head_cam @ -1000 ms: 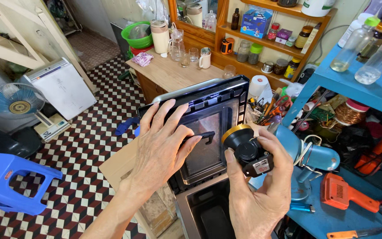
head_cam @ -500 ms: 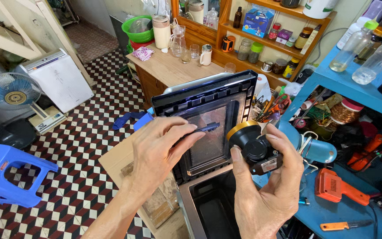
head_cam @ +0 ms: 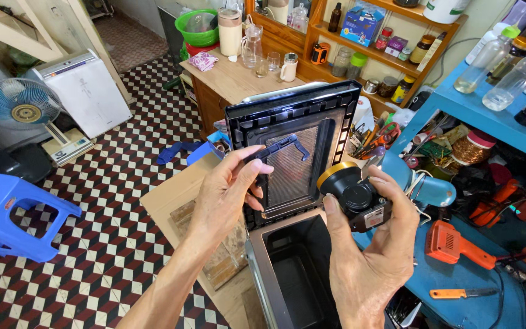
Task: The person uses a handheld flashlight to inspect the interior and door frame of a microwave oven. They open and close the door repeatedly, then remove a small black plastic latch from the door hinge area, examine it, and reinsert it into the door frame.
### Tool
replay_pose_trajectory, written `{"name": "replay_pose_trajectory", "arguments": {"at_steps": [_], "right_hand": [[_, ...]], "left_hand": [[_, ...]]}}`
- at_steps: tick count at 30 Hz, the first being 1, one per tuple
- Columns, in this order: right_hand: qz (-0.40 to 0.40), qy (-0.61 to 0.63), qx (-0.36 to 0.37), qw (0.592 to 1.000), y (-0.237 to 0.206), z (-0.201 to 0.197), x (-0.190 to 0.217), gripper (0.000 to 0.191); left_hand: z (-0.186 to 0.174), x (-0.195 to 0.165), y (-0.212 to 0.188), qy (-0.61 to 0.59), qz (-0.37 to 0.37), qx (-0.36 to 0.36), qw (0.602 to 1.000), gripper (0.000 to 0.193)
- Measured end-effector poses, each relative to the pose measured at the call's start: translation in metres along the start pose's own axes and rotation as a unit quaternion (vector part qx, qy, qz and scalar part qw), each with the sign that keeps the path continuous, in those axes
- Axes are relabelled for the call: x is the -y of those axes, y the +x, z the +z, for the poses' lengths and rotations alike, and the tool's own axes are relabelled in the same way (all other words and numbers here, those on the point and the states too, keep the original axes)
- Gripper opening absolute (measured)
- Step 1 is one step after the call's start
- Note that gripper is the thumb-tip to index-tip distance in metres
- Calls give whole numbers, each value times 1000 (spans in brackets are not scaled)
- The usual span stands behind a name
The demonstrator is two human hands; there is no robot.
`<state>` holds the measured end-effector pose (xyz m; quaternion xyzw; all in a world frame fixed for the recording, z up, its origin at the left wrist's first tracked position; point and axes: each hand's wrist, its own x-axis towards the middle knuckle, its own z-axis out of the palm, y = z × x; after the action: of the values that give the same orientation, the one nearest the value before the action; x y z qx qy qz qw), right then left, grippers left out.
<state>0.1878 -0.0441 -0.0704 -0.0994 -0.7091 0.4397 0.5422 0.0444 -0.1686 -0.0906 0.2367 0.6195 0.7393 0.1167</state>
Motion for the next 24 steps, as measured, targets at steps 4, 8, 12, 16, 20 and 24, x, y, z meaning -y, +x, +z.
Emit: {"name": "replay_pose_trajectory", "arguments": {"at_steps": [4,8,12,16,20,24], "right_hand": [[-11,-12,10,1000,-1,-2,2,58],[7,-30,3,1000,-1,-3,1,57],[6,-45,10,999,-4,-4,-4,58],[-10,-22,13,1000,-14,-1,-9,56],[10,-37,3,999,-27,3,-9,59],[38,-34,10,999,-35,3,-15,61]], "left_hand": [[0,-1,-2,19,34,34,999,47],[-4,-6,6,2,38,71,997,51],[-6,-3,9,-37,3,82,996,48],[-4,7,8,-74,-27,92,993,38],[0,25,3,-68,-90,76,991,37],[3,46,0,-101,-90,63,989,40]]}}
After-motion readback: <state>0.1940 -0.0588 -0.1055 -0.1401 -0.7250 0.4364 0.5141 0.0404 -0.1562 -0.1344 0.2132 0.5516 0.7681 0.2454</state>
